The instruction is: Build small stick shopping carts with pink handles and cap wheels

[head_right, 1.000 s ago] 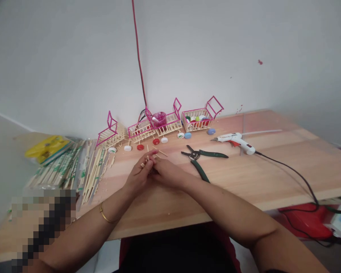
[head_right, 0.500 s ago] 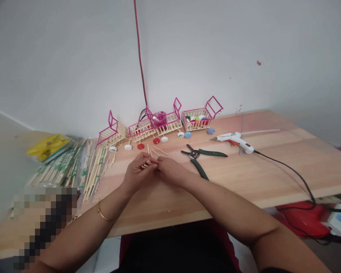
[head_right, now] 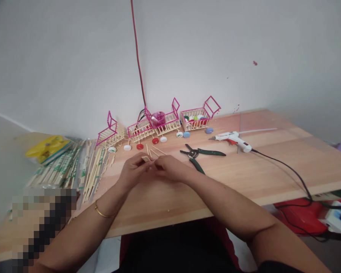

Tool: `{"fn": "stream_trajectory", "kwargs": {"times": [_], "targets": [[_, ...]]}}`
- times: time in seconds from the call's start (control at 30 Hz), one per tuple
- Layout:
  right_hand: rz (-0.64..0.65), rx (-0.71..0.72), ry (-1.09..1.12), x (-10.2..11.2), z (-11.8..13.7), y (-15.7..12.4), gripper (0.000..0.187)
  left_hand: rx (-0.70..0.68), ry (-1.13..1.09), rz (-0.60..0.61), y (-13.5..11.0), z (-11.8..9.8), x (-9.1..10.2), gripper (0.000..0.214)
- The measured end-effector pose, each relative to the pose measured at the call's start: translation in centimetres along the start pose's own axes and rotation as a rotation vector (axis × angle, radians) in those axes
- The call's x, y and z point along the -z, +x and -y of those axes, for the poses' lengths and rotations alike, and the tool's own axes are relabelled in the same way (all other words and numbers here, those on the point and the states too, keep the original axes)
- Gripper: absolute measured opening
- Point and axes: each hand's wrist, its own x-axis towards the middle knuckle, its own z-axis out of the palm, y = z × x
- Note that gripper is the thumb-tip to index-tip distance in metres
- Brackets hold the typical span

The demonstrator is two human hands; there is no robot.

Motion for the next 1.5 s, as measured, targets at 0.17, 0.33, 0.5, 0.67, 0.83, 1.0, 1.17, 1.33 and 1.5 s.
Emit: {"fn": "stream_trajectory", "kwargs": {"times": [0.17, 0.33, 0.5, 0.67, 0.83, 1.0, 1.17, 1.33, 1.5], "targets": [[-0.163, -0.317, -0.172, 1.0, -1.1, 0.3, 0.039, 0.044, -0.017, -0.408, 0.7, 0.3, 1.0, 0.013], [-0.068, -0.376, -0.279, 0.3, -0.5, 1.3, 0.024, 0.033, -0.050, -0.446, 1.0, 0.5, 1.6, 0.015], [-0.019, -0.352, -0.303, -0.4, 0.7, 4.1, 0.015, 0.040, -0.098, -0.456, 1.0, 0.5, 1.6, 0.016], [-0.032, -0.353, -0.266, 0.2, 1.4, 4.8, 0.013, 0.040, -0.114, -0.459, 1.0, 0.6, 1.9, 0.017], [-0.013, -0.357, -0.209, 0.1, 1.7, 2.4, 0.023, 0.063, -0.190, -0.476, 1.2, 1.3, 2.0, 0.019], [-0.023, -0.291, -0.172, -0.6, 1.2, 3.7, 0.006, 0.105, -0.352, -0.423, 1.5, 1.6, 1.6, 0.023], [-0.112, -0.206, -0.118, 0.5, 0.6, 4.2, 0.013, 0.151, -0.488, -0.375, 1.7, 1.3, 1.4, 0.027], [-0.142, -0.094, 0.087, 1.4, 1.5, 1.1, 0.027, 0.231, -0.535, -0.270, 1.1, 1.2, 0.5, 0.027], [0.010, -0.102, 0.370, 0.5, 1.4, -0.5, 0.022, 0.279, -0.514, -0.161, 0.2, 1.1, -0.8, 0.026]]}}
